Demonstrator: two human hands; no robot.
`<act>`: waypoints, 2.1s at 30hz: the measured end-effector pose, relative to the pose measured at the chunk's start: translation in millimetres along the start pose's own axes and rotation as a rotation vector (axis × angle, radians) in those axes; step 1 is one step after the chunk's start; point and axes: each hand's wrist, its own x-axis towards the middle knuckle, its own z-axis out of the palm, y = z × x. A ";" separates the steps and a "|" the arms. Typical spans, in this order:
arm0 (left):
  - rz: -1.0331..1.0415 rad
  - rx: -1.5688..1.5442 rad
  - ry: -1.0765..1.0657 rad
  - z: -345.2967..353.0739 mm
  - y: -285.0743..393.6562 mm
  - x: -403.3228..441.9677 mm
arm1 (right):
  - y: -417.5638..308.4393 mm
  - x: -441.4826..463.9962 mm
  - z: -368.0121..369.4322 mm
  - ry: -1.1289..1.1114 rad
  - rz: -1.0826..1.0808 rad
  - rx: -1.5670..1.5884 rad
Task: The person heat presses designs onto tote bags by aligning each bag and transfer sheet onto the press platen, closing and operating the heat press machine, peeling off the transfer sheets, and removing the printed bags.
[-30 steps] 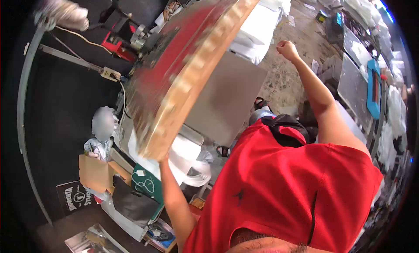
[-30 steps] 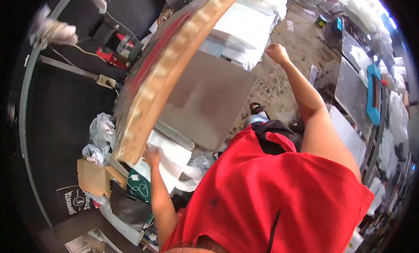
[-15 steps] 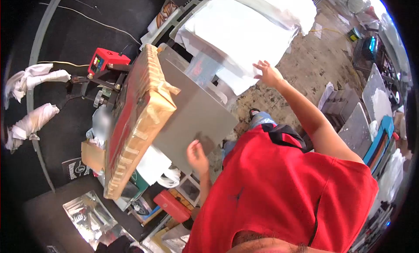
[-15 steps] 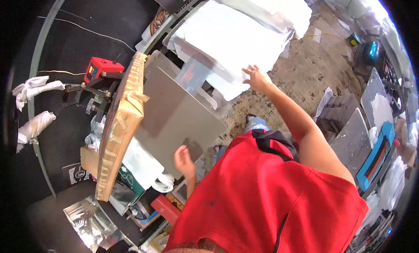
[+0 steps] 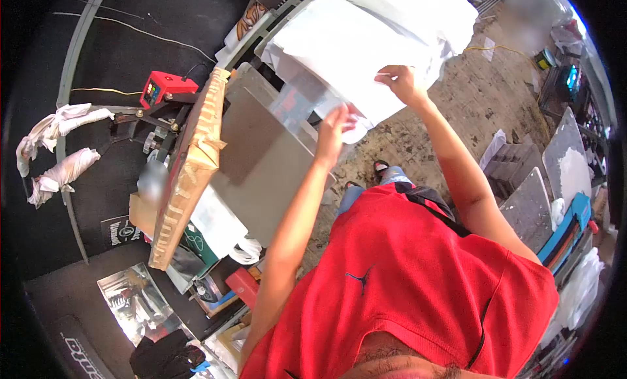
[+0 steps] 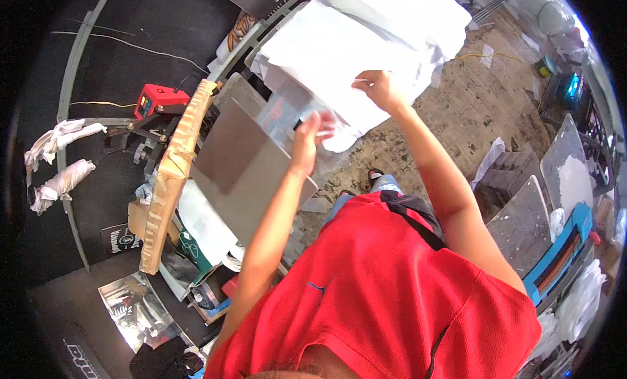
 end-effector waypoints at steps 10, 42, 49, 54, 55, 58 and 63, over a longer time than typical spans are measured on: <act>-0.018 0.058 -0.241 30.6 7.0 9.3 | 7.0 -88.2 -26.8 -0.229 0.203 0.767; -0.471 -0.189 0.183 -274.7 -179.4 -368.3 | -141.0 -147.9 269.2 -0.279 0.032 -0.150; -0.063 -0.006 0.664 -348.6 -150.0 -367.2 | -107.4 -154.3 252.0 -0.340 -0.007 -0.121; 0.023 0.463 0.837 -361.5 -128.7 -292.1 | -118.3 -147.5 263.3 -0.261 -0.034 -0.172; -0.054 0.615 0.822 -360.3 -117.7 -283.8 | -119.4 -143.3 264.7 -0.270 -0.036 -0.183; -0.141 0.722 0.800 -366.2 -117.4 -267.4 | -115.9 -132.7 268.2 -0.290 -0.017 -0.224; -0.112 0.505 0.834 -371.3 -125.8 -267.9 | -110.8 -127.3 266.8 -0.328 0.073 -0.193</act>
